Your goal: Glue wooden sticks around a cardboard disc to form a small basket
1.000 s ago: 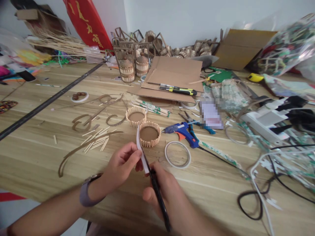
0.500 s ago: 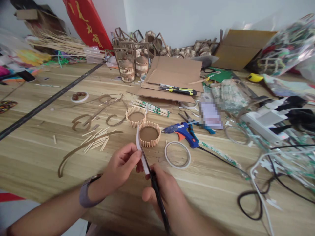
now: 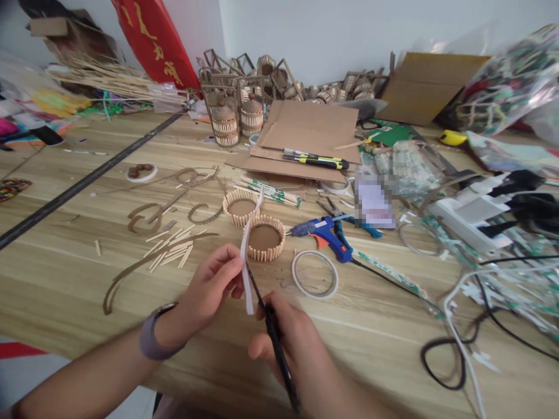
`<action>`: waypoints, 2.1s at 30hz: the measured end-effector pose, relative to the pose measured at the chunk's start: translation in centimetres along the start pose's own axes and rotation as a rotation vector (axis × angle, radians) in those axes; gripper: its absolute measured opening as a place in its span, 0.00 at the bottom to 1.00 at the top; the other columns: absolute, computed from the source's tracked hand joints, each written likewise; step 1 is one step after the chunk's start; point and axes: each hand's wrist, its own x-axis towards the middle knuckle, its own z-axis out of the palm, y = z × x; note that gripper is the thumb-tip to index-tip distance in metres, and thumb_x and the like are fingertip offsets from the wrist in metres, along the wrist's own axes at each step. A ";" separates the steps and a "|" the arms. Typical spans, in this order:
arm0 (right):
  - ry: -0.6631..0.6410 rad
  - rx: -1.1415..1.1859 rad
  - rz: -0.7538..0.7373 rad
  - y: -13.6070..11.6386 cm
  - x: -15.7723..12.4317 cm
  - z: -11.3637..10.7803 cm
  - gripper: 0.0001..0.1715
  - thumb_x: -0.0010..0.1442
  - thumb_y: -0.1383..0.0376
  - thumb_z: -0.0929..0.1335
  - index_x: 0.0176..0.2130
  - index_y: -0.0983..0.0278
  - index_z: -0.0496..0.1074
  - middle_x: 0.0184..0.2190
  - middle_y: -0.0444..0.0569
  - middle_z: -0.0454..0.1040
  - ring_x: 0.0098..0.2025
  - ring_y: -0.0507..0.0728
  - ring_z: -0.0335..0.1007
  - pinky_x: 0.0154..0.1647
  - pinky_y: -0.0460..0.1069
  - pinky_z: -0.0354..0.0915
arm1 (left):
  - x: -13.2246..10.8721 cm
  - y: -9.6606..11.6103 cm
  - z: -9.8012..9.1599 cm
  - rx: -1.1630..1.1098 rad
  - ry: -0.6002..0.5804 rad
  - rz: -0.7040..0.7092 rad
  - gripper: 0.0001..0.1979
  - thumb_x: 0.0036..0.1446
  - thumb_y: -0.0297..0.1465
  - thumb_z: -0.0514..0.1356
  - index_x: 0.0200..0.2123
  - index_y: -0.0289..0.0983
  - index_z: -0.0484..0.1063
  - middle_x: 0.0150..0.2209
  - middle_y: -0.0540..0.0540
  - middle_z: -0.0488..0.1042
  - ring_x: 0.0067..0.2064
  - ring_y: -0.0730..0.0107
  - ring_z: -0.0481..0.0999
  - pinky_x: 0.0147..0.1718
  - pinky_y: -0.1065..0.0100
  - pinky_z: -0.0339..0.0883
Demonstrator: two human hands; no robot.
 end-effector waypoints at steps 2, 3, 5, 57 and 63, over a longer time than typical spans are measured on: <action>-0.009 0.008 -0.015 0.1 -0.1 0.0 0.42 0.54 0.29 0.53 0.34 0.61 0.65 0.22 0.41 0.65 0.23 0.52 0.58 0.23 0.46 0.57 | 0.0 -0.1 0.0 0.018 0.011 0.010 0.17 0.56 0.43 0.62 0.26 0.38 0.62 0.18 0.56 0.64 0.20 0.80 0.62 0.21 0.76 0.58; -0.008 0.020 -0.026 0.0 -0.1 0.0 0.42 0.54 0.29 0.52 0.34 0.61 0.65 0.23 0.42 0.65 0.23 0.52 0.59 0.23 0.46 0.58 | 0.0 0.0 0.0 0.031 0.015 0.015 0.17 0.56 0.43 0.62 0.26 0.38 0.63 0.19 0.56 0.65 0.20 0.80 0.62 0.21 0.76 0.59; -0.011 0.059 -0.047 -0.2 -0.2 0.0 0.41 0.55 0.29 0.53 0.35 0.61 0.64 0.24 0.42 0.66 0.24 0.52 0.60 0.24 0.46 0.59 | -0.1 0.0 0.1 0.052 0.023 0.016 0.16 0.56 0.42 0.62 0.26 0.37 0.63 0.19 0.55 0.66 0.21 0.79 0.64 0.22 0.76 0.60; 0.077 0.145 0.096 1.1 -0.5 1.1 0.43 0.50 0.26 0.54 0.34 0.61 0.62 0.24 0.40 0.60 0.23 0.51 0.58 0.22 0.46 0.61 | 1.4 1.1 0.4 -0.016 -0.021 0.267 0.19 0.54 0.29 0.66 0.51 0.42 0.74 0.60 0.44 0.65 0.39 0.74 0.74 0.41 0.70 0.74; 0.089 0.102 0.077 1.2 -0.4 1.0 0.43 0.52 0.27 0.55 0.35 0.61 0.64 0.25 0.41 0.62 0.25 0.52 0.59 0.23 0.46 0.61 | 0.7 0.6 0.5 0.091 0.020 0.357 0.24 0.55 0.26 0.65 0.56 0.46 0.72 0.64 0.43 0.60 0.38 0.75 0.75 0.41 0.70 0.75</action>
